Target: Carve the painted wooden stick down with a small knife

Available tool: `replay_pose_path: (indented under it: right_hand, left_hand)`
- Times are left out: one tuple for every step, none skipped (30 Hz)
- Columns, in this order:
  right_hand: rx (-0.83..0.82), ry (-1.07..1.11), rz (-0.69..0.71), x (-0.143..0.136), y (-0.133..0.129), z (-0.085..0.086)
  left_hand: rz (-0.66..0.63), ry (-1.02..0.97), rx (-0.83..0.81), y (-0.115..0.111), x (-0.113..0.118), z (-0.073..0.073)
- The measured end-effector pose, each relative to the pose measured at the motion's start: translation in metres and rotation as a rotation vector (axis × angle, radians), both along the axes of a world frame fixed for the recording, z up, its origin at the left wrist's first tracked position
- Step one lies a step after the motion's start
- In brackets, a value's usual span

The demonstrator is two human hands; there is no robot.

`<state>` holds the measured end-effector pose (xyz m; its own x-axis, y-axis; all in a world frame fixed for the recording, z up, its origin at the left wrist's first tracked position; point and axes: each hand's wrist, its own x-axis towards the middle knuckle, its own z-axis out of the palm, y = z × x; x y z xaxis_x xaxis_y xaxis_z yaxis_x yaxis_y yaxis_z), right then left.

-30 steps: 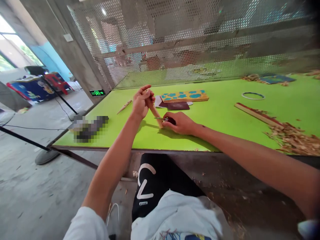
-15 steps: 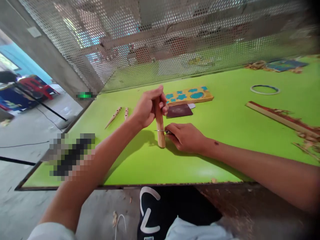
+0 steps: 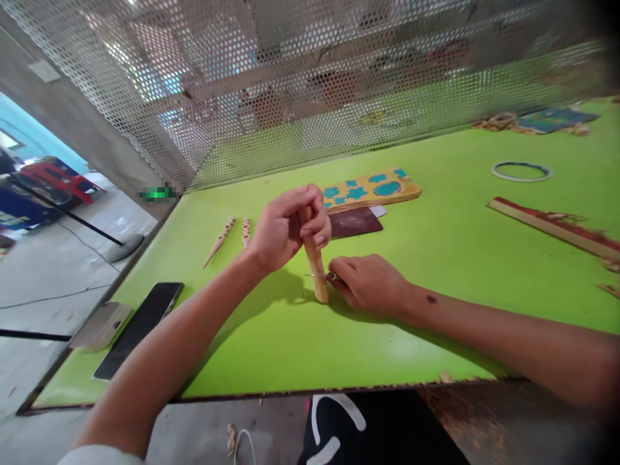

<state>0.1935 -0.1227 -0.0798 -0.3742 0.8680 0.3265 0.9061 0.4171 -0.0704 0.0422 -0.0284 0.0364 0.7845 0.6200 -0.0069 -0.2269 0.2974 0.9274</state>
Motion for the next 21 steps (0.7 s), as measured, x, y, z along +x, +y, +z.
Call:
replay_pose_path:
  right_hand:
    - [-0.006, -0.003, -0.011, 0.000, 0.001, 0.000]
    - [-0.015, -0.010, -0.015, 0.000, 0.001, 0.001]
    - [-0.024, -0.017, -0.011, 0.000, 0.002, 0.002]
    - [-0.033, -0.023, 0.000, 0.000, 0.002, 0.003]
    - [-0.043, -0.026, 0.014, -0.001, 0.002, 0.005]
    - [-0.052, -0.025, 0.028, -0.002, 0.002, 0.006]
    - [-0.060, -0.021, 0.036, -0.003, 0.002, 0.008]
    - [-0.067, -0.015, 0.038, -0.003, 0.002, 0.009]
    - [-0.075, -0.011, 0.036, -0.004, 0.001, 0.010]
    - [-0.081, -0.008, 0.032, -0.004, 0.001, 0.011]
    - [-0.083, -0.006, 0.030, -0.004, 0.000, 0.011]
    - [-0.081, -0.004, 0.029, -0.004, 0.000, 0.011]
    - [-0.076, -0.001, 0.030, -0.004, 0.000, 0.011]
    - [-0.067, 0.002, 0.031, -0.004, -0.001, 0.010]
    - [-0.057, 0.005, 0.031, -0.004, -0.001, 0.010]
    - [-0.046, 0.004, 0.030, -0.003, -0.001, 0.010]
    - [-0.037, -0.002, 0.028, -0.003, -0.001, 0.010]
    - [-0.027, -0.013, 0.025, -0.003, -0.001, 0.010]
    - [-0.019, -0.027, 0.019, -0.003, -0.001, 0.011]
    - [-0.011, -0.042, 0.012, -0.003, -0.002, 0.013]
    - [-0.004, -0.055, 0.002, -0.003, -0.002, 0.015]
  left_hand:
    - [-0.006, -0.019, 0.035, 0.003, -0.001, -0.001]
    - [-0.012, -0.034, 0.073, 0.006, -0.002, -0.002]
    - [-0.016, -0.047, 0.108, 0.008, -0.003, -0.003]
    - [-0.017, -0.056, 0.134, 0.010, -0.005, -0.003]
    - [-0.015, -0.065, 0.153, 0.010, -0.007, -0.003]
    - [-0.016, -0.071, 0.171, 0.009, -0.008, -0.003]
    - [-0.017, -0.078, 0.188, 0.008, -0.009, -0.003]
    - [-0.019, -0.083, 0.206, 0.006, -0.009, -0.003]
    - [-0.019, -0.087, 0.222, 0.003, -0.009, -0.004]
    - [-0.015, -0.091, 0.236, 0.000, -0.008, -0.004]
    - [-0.009, -0.096, 0.249, -0.002, -0.006, -0.005]
    - [0.000, -0.101, 0.261, -0.004, -0.005, -0.006]
    - [0.012, -0.105, 0.276, -0.006, -0.003, -0.007]
    - [0.020, -0.106, 0.297, -0.007, -0.001, -0.008]
    - [0.025, -0.105, 0.323, -0.008, 0.000, -0.009]
    - [0.027, -0.097, 0.351, -0.009, 0.001, -0.009]
    - [0.030, -0.085, 0.375, -0.009, 0.002, -0.010]
    - [0.036, -0.071, 0.391, -0.009, 0.003, -0.010]
    - [0.044, -0.056, 0.397, -0.010, 0.003, -0.010]
    - [0.056, -0.043, 0.395, -0.010, 0.004, -0.010]
    - [0.072, -0.033, 0.386, -0.011, 0.004, -0.010]
